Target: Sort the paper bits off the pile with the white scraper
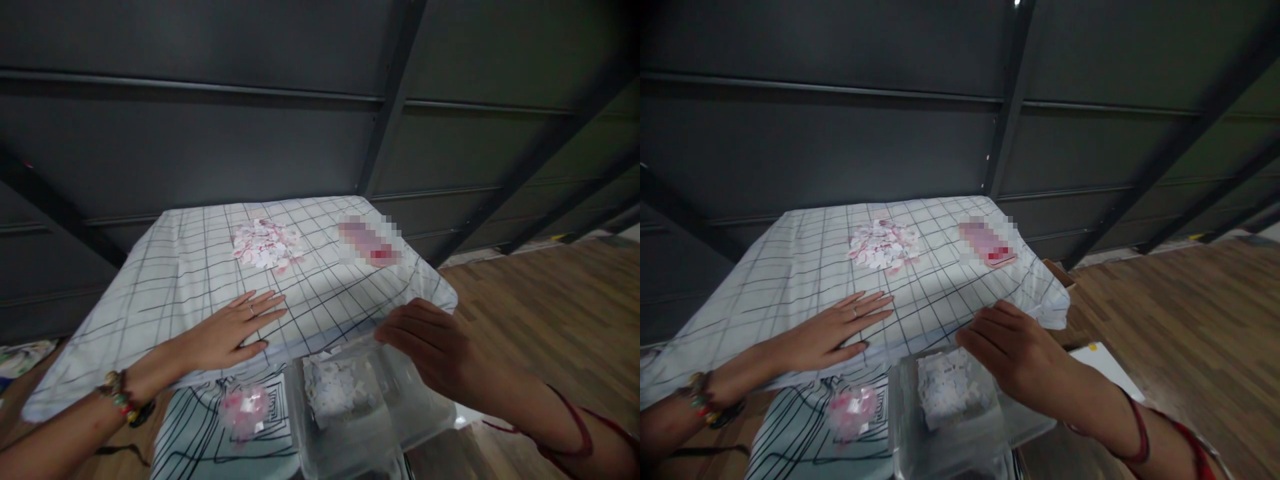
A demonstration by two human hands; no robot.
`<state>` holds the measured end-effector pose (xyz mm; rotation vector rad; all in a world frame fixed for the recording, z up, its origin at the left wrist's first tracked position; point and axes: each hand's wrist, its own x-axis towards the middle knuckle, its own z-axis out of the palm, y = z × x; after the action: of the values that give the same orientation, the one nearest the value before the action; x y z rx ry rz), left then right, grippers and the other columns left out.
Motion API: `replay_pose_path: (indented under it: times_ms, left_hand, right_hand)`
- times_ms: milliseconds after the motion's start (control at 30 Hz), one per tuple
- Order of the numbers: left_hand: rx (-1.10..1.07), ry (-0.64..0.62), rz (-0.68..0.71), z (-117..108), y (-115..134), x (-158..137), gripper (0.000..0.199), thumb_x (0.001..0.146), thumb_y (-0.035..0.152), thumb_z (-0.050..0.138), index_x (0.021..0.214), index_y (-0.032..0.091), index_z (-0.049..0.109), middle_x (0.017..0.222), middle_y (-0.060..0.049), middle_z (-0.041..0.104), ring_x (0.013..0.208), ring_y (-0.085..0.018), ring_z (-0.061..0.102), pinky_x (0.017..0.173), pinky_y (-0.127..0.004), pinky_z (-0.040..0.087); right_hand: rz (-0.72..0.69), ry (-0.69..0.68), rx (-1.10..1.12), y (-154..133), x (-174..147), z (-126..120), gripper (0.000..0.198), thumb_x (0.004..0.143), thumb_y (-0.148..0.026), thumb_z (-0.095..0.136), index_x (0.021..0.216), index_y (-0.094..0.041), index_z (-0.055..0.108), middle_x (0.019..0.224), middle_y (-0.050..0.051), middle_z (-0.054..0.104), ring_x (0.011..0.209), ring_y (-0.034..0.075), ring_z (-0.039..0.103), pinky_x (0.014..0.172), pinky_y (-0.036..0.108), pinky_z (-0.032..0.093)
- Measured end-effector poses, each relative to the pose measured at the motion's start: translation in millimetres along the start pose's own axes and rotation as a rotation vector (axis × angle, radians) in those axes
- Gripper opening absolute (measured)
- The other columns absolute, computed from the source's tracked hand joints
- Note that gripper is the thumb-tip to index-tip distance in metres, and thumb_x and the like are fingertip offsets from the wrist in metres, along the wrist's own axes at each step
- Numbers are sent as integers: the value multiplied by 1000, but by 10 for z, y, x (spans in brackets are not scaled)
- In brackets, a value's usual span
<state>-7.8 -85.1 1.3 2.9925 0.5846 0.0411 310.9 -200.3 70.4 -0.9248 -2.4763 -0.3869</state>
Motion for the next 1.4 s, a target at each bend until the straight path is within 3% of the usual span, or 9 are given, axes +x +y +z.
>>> replay_pose_path:
  times_ms: [133, 233, 300, 367, 433, 600, 733, 933, 1400]
  left_hand:
    - [-1, -20, -9, -20, 10, 2, 54, 95, 36, 37, 144, 28, 15, 150, -5, 18, 136, -27, 19, 110, -49, 15]
    - [4, -40, -32, -39, 9, 4, 54, 95, 40, 37, 144, 28, 16, 151, -5, 17, 136, -26, 20, 110, -48, 15]
    - [7, -41, -62, -55, -6, 4, 55, 95, 43, 36, 144, 27, 16, 151, -6, 16, 136, -27, 19, 110, -49, 15]
    - [15, -43, -89, -71, -41, -2, 55, 95, 46, 35, 144, 26, 17, 151, -8, 15, 137, -28, 17, 109, -50, 15]
    - [32, -43, -112, -76, -94, -19, 56, 95, 48, 33, 144, 25, 17, 151, -9, 15, 137, -29, 15, 109, -52, 16]
    - [78, -26, -183, -13, -229, -95, 54, 96, 50, 28, 143, 23, 19, 150, -10, 16, 137, -28, 14, 109, -51, 17]
    - [82, -19, -208, 50, -249, -124, 53, 96, 48, 28, 142, 24, 19, 150, -9, 17, 137, -27, 15, 109, -51, 17]
    - [65, 16, -205, 54, -235, -115, 51, 96, 47, 30, 142, 25, 21, 150, -8, 18, 136, -27, 18, 109, -51, 16]
    - [11, 54, -216, 39, -217, -105, 50, 95, 47, 33, 140, 25, 26, 149, -8, 22, 135, -29, 21, 109, -51, 17]
  right_hand:
    - [-5, 19, -36, 42, 38, -40, 25, 83, -2, 37, 90, -15, 57, 73, 4, 65, 71, 14, 58, 67, 29, 48]
    - [22, 69, -94, 229, 185, 8, 30, 81, 0, 37, 94, -16, 58, 75, 5, 65, 71, 14, 58, 68, 28, 48]
    - [64, 54, -128, 403, 350, 109, 34, 78, 1, 35, 92, -17, 60, 73, 4, 64, 69, 14, 57, 66, 28, 46]
    - [133, -52, -123, 581, 549, 257, 33, 75, 2, 36, 89, -16, 61, 76, 4, 65, 74, 16, 57, 72, 29, 45]
    - [124, -90, -127, 733, 747, 426, 32, 77, 0, 36, 91, -13, 61, 82, 8, 66, 81, 18, 57, 78, 31, 42]
    - [154, -152, -187, 938, 1023, 755, 34, 76, 0, 34, 92, -12, 61, 86, 9, 66, 80, 19, 56, 74, 32, 37]
    - [123, -125, -179, 972, 992, 824, 33, 76, 0, 34, 88, -14, 62, 82, 8, 66, 77, 18, 55, 73, 31, 35]
    - [19, 50, -185, 976, 905, 810, 29, 81, -3, 34, 86, -13, 61, 79, 7, 65, 74, 17, 54, 71, 30, 35]
    - [-3, 28, -196, 907, 856, 803, 30, 80, -1, 35, 90, -11, 62, 77, 6, 65, 74, 17, 54, 72, 30, 38]
